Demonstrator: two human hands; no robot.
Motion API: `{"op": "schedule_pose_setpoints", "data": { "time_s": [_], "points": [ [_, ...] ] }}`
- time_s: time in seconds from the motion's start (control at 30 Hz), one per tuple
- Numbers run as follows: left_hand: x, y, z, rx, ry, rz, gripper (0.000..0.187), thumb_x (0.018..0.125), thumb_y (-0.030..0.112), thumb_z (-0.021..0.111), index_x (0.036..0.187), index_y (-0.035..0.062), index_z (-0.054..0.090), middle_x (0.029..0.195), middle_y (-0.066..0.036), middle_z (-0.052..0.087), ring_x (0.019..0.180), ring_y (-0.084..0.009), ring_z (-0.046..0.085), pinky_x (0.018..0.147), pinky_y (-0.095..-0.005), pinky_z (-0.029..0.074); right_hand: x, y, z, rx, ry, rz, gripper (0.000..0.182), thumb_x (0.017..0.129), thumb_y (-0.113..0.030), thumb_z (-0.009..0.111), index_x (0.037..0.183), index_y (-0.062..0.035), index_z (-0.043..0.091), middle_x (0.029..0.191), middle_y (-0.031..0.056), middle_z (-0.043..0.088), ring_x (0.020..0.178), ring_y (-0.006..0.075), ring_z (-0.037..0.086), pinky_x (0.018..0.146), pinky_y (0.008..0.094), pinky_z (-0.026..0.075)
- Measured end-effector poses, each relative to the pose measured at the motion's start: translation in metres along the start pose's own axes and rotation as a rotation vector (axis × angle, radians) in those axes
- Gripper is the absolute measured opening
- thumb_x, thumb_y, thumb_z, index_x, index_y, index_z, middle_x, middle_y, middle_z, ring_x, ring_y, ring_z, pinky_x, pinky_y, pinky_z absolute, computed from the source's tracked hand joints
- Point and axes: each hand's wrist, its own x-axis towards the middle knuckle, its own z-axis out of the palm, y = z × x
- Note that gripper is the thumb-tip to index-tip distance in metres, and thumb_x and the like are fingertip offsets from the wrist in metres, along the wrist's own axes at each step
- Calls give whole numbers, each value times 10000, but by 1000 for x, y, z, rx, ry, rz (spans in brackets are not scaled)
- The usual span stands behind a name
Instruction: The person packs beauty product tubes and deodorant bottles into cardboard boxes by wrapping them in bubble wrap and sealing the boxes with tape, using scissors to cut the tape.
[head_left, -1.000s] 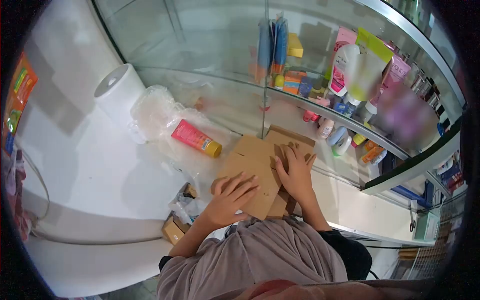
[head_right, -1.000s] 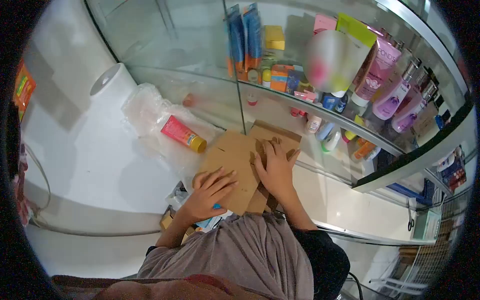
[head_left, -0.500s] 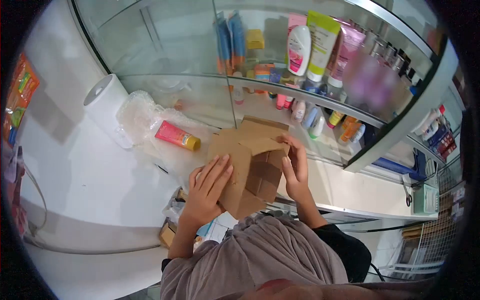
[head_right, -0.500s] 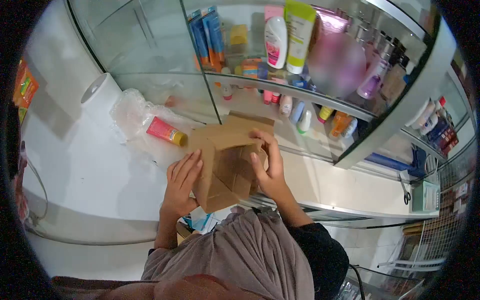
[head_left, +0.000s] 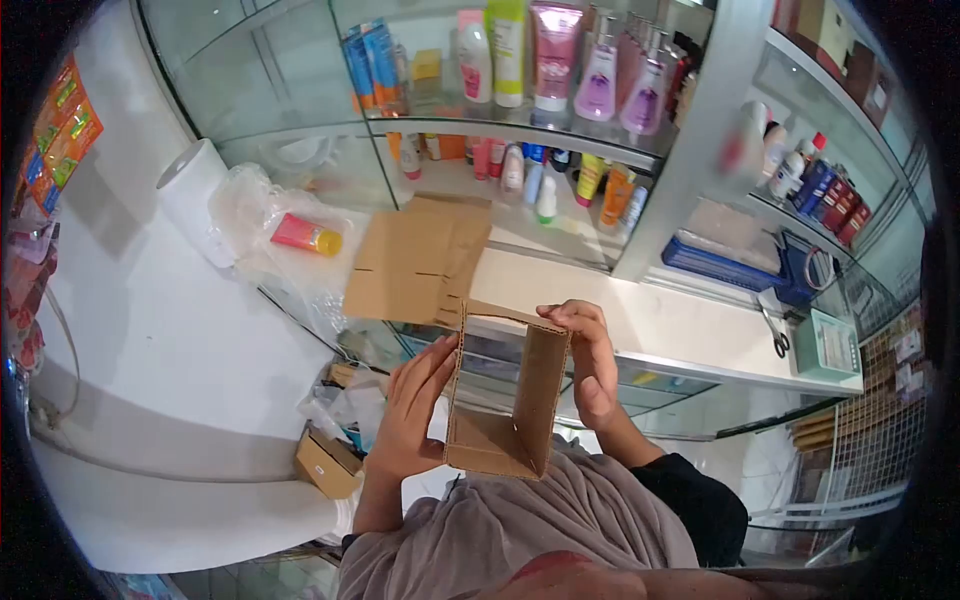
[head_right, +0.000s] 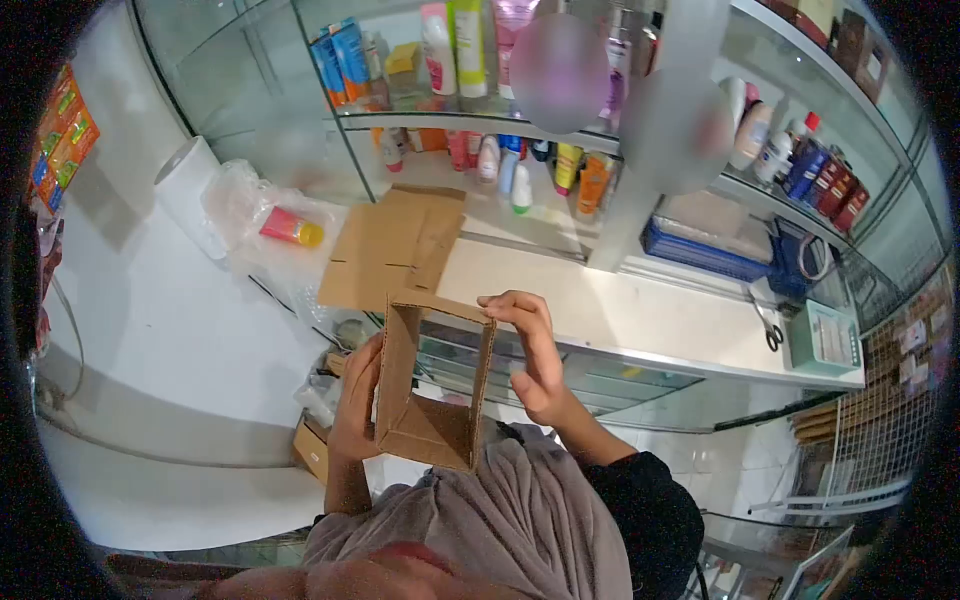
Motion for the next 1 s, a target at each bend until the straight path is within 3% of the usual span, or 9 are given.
{"op": "schedule_pose_setpoints", "data": {
  "time_s": [0.17, 0.3, 0.5, 0.53, 0.63, 0.7, 0.8, 0.9, 1.0],
  "points": [
    [10, 30, 33, -231, -64, 18, 906, 628, 227, 836, 1412, 12, 435, 1457, -147, 451, 1320, -330, 446, 1058, -417, 346, -39, -23, -32, -8, 96, -7, 668, 892, -468, 541, 1360, -29, 355, 1396, 231, 367, 1273, 352, 440, 1075, 481, 313],
    [26, 34, 70, -359, -96, -21, 876, 608, 136, 865, 1376, 10, 465, 1408, -153, 492, 1307, -322, 456, 1067, -407, 360, -68, -41, -64, -124, 196, -12, 616, 882, -250, 609, 1380, -75, 292, 1433, 257, 339, 1343, 358, 370, 1106, 482, 285],
    [65, 32, 152, -757, 59, 5, 800, 755, 45, 779, 1423, 22, 338, 1444, -182, 416, 1308, -304, 443, 1099, -432, 343, -93, -58, -109, -434, 493, -56, 640, 842, -52, 644, 1378, -85, 295, 1434, 242, 344, 1335, 335, 389, 1089, 469, 328],
    [74, 34, 164, -740, 53, 57, 685, 863, 26, 678, 1430, 48, 294, 1467, -196, 365, 1333, -308, 417, 1110, -452, 329, -94, -60, -118, -482, 522, -62, 644, 840, -34, 642, 1378, -85, 292, 1433, 236, 347, 1332, 329, 394, 1082, 464, 340],
    [104, 42, 206, -1018, 41, 98, 569, 920, 41, 617, 1405, 65, 319, 1468, -196, 363, 1353, -305, 397, 1123, -452, 314, -96, -60, -143, -597, 597, -51, 628, 835, -9, 653, 1364, -75, 322, 1418, 211, 367, 1313, 308, 417, 1046, 436, 388],
    [121, 53, 224, -1034, -37, 64, 425, 1010, 190, 482, 1388, 67, 332, 1481, -183, 354, 1362, -285, 382, 1130, -433, 299, -96, -61, -161, -662, 612, -1, 596, 833, -12, 667, 1342, -63, 361, 1404, 196, 383, 1292, 297, 437, 1017, 414, 420],
    [142, 59, 256, -988, -137, -38, 544, 1038, 444, 331, 1417, 56, 293, 1473, -144, 369, 1363, -250, 369, 1136, -403, 283, -89, -65, -191, -718, 611, 80, 518, 829, -32, 697, 1288, -34, 458, 1347, 167, 425, 1227, 278, 483, 951, 377, 473],
    [154, 52, 294, -1063, -99, -42, 615, 1014, 491, 385, 1437, 55, 287, 1489, -162, 337, 1374, -276, 352, 1141, -413, 270, -89, -62, -224, -740, 597, 177, 576, 807, -12, 688, 1329, -58, 449, 1348, 138, 422, 1209, 244, 492, 902, 368, 494],
    [162, 48, 326, -1204, -77, -55, 836, 901, 640, 511, 1455, 69, 254, 1491, -139, 316, 1378, -272, 336, 1143, -403, 253, -88, -61, -256, -774, 530, 216, 526, 796, -34, 703, 1293, -33, 532, 1268, 131, 471, 1149, 243, 520, 876, 348, 507]
  ]
}}
